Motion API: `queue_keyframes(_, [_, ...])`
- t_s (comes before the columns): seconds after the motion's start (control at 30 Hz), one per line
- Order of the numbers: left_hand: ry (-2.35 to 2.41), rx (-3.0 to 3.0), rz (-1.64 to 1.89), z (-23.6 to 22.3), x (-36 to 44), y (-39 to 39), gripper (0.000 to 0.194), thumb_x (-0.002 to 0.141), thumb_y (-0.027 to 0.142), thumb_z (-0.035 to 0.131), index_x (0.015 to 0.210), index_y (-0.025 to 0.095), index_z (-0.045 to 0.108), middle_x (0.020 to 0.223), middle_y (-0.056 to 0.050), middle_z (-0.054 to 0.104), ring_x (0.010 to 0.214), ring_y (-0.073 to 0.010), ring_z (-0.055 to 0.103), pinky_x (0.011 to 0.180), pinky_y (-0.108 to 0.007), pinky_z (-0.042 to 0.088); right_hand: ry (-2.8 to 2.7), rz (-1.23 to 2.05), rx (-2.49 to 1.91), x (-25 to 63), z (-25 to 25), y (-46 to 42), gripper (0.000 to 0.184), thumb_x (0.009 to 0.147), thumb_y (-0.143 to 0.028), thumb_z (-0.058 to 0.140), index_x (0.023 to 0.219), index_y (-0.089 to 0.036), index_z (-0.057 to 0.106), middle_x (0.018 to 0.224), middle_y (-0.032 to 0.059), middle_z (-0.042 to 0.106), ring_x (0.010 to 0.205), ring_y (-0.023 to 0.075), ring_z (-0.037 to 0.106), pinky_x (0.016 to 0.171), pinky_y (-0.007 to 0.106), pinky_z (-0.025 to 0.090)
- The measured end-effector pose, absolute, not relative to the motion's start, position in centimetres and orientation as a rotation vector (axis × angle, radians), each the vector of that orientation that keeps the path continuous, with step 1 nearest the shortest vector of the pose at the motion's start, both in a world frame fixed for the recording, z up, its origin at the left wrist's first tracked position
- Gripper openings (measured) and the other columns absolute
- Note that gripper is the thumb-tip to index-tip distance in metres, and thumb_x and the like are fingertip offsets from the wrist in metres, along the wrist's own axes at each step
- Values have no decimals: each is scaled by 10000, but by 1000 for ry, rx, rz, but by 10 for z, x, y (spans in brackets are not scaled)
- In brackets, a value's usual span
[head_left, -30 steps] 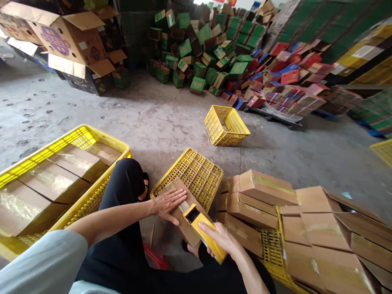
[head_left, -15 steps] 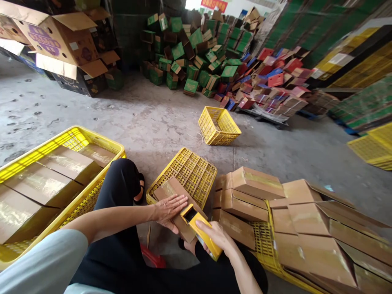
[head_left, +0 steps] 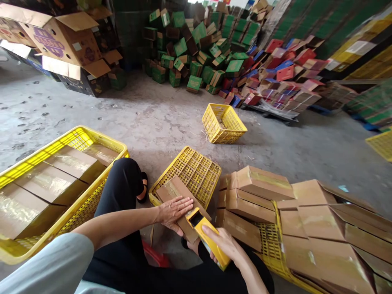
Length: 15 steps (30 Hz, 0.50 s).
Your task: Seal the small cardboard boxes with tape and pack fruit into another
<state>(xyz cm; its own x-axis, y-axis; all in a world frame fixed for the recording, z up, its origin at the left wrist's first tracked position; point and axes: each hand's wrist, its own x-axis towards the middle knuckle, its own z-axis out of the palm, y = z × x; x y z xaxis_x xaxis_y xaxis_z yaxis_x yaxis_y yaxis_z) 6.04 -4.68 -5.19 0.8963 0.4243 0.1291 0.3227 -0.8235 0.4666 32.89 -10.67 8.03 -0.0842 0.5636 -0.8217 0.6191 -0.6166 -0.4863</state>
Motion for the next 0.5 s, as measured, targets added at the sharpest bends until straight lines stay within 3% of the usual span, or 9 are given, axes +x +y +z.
queue_keyframes(0.2, [587,2635,363,-52,61,-52,1204,883,869,478,1683,61,79,1712,-245,154,1599,-385,180,1303,-516,145,1369,-1783,2130,331,79,-115,566,946,-698,505,773,-177,641,509,65,679,439,190,666,430,246,531])
queue_keyframes(0.33, [561,2675,340,-49,64,-58,1190,887,866,466,1687,74,79,1723,-223,125,1604,-408,116,1299,-554,127,1353,-1781,2143,330,71,-116,573,963,-683,502,746,-174,650,501,68,675,417,174,650,420,223,518])
queue_keyframes(0.5, [436,2697,338,-46,70,-59,1137,946,799,437,1682,53,-5,1726,-208,135,1613,-345,136,1314,-500,110,1342,-1804,2157,333,64,-118,578,979,-662,500,721,-166,647,498,69,672,419,173,652,439,225,532])
